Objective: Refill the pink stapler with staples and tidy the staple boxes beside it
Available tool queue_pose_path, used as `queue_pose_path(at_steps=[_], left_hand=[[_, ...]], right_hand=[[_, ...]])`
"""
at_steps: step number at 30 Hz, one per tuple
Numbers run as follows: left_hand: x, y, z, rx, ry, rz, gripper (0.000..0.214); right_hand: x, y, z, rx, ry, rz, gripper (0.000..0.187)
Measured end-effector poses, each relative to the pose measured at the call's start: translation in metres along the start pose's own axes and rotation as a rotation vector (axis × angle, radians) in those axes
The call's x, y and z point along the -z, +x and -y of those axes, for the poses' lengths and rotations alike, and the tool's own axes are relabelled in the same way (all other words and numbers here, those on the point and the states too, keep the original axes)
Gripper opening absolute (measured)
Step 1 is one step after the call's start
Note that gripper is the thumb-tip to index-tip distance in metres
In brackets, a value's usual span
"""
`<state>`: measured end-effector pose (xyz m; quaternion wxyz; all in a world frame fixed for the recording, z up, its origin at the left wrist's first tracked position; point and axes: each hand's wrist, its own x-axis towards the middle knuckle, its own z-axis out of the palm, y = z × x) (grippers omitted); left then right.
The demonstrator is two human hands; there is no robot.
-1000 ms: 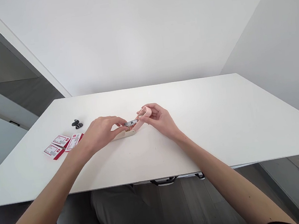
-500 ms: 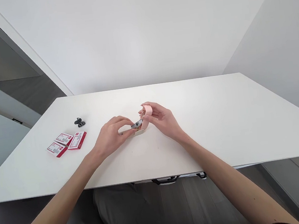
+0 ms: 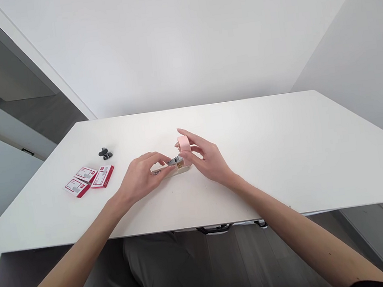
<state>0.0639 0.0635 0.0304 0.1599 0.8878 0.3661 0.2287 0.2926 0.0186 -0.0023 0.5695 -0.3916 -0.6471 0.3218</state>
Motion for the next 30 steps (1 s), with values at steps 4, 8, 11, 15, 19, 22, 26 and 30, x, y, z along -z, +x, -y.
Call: queue_pose_path(at_steps=[4, 8, 11, 15, 19, 22, 26, 30], left_hand=[[0.004, -0.002, 0.000, -0.006, -0.020, 0.026, 0.026], [0.003, -0.003, 0.001, -0.012, -0.032, 0.033, 0.024], [0.003, -0.003, 0.000, -0.012, -0.037, 0.031, 0.023], [0.004, -0.002, -0.001, 0.001, -0.030, 0.035, 0.026], [0.002, -0.003, 0.001, 0.016, -0.045, 0.034, 0.027], [0.000, -0.004, 0.005, 0.029, -0.051, 0.025, 0.028], [0.000, -0.009, 0.011, 0.000, -0.053, -0.006, 0.031], [0.001, -0.017, 0.019, -0.028, -0.046, -0.051, 0.050]], right_hand=[[-0.003, -0.003, -0.001, -0.006, -0.136, 0.072, 0.051], [-0.003, -0.005, -0.003, 0.033, -0.334, 0.098, 0.046], [-0.003, -0.006, -0.005, 0.096, -0.357, 0.133, 0.045], [-0.004, -0.007, -0.009, 0.158, -0.374, 0.169, 0.044], [-0.005, -0.007, -0.010, 0.151, -0.402, 0.154, 0.043], [-0.005, -0.007, -0.008, 0.112, -0.403, 0.159, 0.044], [-0.004, -0.007, -0.008, 0.095, -0.397, 0.156, 0.044], [-0.005, -0.008, -0.011, 0.103, -0.428, 0.179, 0.045]])
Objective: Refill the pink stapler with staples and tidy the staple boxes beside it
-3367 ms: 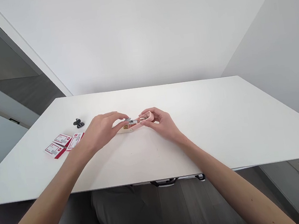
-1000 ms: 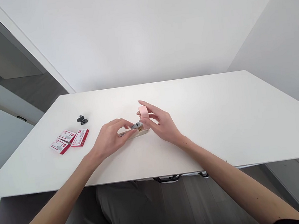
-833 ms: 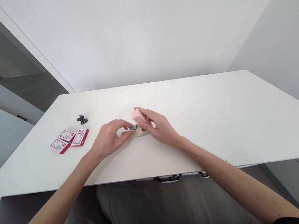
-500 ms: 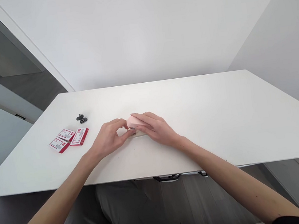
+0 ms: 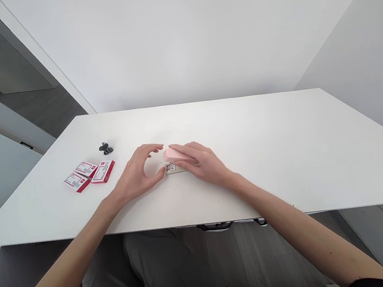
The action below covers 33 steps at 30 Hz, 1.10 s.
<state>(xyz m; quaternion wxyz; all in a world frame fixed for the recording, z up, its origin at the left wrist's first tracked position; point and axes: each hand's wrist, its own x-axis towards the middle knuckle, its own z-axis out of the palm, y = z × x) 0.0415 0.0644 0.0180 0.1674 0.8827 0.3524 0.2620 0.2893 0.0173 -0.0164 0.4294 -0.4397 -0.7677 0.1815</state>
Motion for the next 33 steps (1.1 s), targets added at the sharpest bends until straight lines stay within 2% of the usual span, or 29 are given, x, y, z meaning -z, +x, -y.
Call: queue_pose_path(at_steps=[7, 13, 19, 25, 29, 33], left_hand=[[-0.001, -0.013, 0.011, 0.060, 0.038, -0.027, 0.043], [-0.002, -0.015, 0.012, 0.109, 0.053, -0.035, 0.039], [0.001, -0.021, 0.017, 0.149, 0.176, -0.135, 0.036], [0.017, -0.046, 0.029, 0.205, 0.387, -0.212, 0.034], [0.030, -0.069, 0.027, 0.350, 0.494, -0.269, 0.042], [0.037, -0.089, 0.021, 0.448, 0.485, -0.243, 0.052]], right_hand=[[-0.003, -0.001, -0.002, 0.004, -0.049, 0.042, 0.045], [-0.002, -0.001, -0.002, -0.027, -0.071, 0.065, 0.045], [0.000, -0.003, -0.002, -0.017, -0.117, 0.099, 0.050], [-0.001, -0.004, -0.006, -0.042, -0.187, 0.039, 0.050], [-0.001, -0.003, -0.013, -0.114, -0.252, -0.060, 0.051], [0.001, -0.003, -0.016, -0.155, -0.174, -0.100, 0.056]])
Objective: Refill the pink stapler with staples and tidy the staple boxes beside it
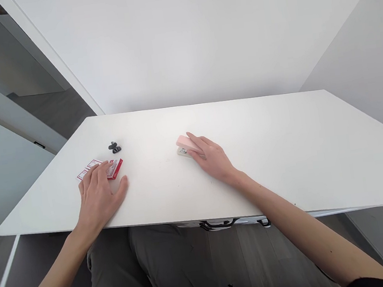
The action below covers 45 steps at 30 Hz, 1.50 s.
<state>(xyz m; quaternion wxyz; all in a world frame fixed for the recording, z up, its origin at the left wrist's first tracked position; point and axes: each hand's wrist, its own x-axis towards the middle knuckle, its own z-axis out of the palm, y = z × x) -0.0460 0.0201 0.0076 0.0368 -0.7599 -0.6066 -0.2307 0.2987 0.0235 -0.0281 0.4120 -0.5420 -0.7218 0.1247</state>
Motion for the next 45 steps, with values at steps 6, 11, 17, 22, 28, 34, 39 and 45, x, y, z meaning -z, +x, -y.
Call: queue_pose_path(at_steps=[6, 11, 17, 22, 28, 34, 39, 45], left_hand=[[0.002, -0.011, 0.006, 0.005, -0.053, 0.039, 0.063], [0.004, -0.009, 0.016, -0.015, -0.078, 0.036, 0.069], [0.010, -0.010, 0.034, -0.076, -0.073, 0.034, 0.059], [0.007, -0.013, 0.037, -0.125, -0.039, 0.031, 0.053], [0.000, -0.015, 0.018, -0.264, -0.089, 0.084, 0.049], [-0.018, -0.009, -0.037, -0.385, -0.242, 0.248, 0.061], [-0.030, 0.003, -0.069, -0.425, -0.325, 0.313, 0.070], [-0.033, 0.002, -0.077, -0.499, -0.373, 0.338, 0.072]], right_hand=[[0.005, -0.003, 0.005, -0.033, 0.113, 0.172, 0.076], [0.005, -0.002, 0.011, -0.072, 0.133, 0.277, 0.086], [0.002, -0.002, 0.014, -0.089, 0.100, 0.288, 0.082], [0.002, -0.003, 0.015, -0.108, 0.096, 0.282, 0.083], [0.003, -0.004, 0.018, -0.130, 0.136, 0.323, 0.097], [0.001, -0.019, 0.031, -0.084, 0.201, 0.399, 0.110], [-0.006, -0.029, 0.036, -0.071, 0.151, 0.374, 0.106], [-0.007, -0.030, 0.036, -0.072, 0.152, 0.367, 0.107]])
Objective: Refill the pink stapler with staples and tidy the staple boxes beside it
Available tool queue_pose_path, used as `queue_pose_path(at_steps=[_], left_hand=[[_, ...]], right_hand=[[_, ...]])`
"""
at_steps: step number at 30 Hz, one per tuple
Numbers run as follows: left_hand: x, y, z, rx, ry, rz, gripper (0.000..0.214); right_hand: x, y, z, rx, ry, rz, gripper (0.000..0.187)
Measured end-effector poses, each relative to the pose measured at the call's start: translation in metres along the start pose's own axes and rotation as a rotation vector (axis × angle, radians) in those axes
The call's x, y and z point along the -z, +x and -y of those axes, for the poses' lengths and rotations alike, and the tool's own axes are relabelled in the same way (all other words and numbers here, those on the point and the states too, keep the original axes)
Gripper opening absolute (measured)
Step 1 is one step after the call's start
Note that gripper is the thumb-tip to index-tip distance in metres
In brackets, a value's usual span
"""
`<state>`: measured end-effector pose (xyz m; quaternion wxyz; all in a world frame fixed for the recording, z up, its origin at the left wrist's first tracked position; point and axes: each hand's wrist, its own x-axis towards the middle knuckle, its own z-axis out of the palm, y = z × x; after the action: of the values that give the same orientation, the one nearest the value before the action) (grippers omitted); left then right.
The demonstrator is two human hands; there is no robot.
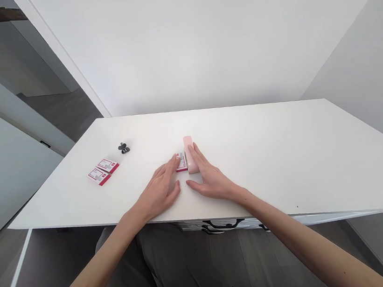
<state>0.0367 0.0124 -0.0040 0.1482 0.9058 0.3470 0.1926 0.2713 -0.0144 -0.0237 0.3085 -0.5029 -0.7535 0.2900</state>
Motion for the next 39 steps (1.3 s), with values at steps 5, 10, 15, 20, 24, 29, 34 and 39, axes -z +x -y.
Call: queue_pose_path(at_steps=[5, 10, 15, 20, 24, 29, 34, 39], left_hand=[[0.003, -0.006, 0.000, -0.019, -0.022, 0.010, 0.072], [0.008, -0.009, 0.000, -0.042, -0.020, 0.033, 0.073], [0.010, -0.011, -0.002, -0.055, -0.016, 0.040, 0.070], [0.012, -0.014, -0.001, -0.079, -0.030, 0.033, 0.071], [0.014, -0.017, -0.003, -0.099, -0.048, 0.036, 0.072], [0.016, -0.020, -0.005, -0.107, -0.038, 0.043, 0.068], [0.017, -0.022, -0.006, -0.106, -0.036, 0.045, 0.068], [0.017, -0.023, -0.007, -0.127, -0.015, 0.029, 0.067]], right_hand=[[-0.002, -0.001, 0.001, 0.001, -0.019, -0.008, 0.105], [-0.004, -0.005, 0.006, -0.024, -0.026, -0.020, 0.105], [-0.007, -0.013, 0.019, -0.066, -0.037, -0.023, 0.102], [-0.012, -0.021, 0.030, -0.116, -0.018, -0.036, 0.098], [-0.018, -0.026, 0.037, -0.172, -0.015, -0.046, 0.099], [-0.021, -0.031, 0.042, -0.205, -0.006, -0.058, 0.096], [-0.021, -0.031, 0.044, -0.217, -0.002, -0.066, 0.097], [-0.023, -0.032, 0.041, -0.211, 0.008, -0.083, 0.099]])
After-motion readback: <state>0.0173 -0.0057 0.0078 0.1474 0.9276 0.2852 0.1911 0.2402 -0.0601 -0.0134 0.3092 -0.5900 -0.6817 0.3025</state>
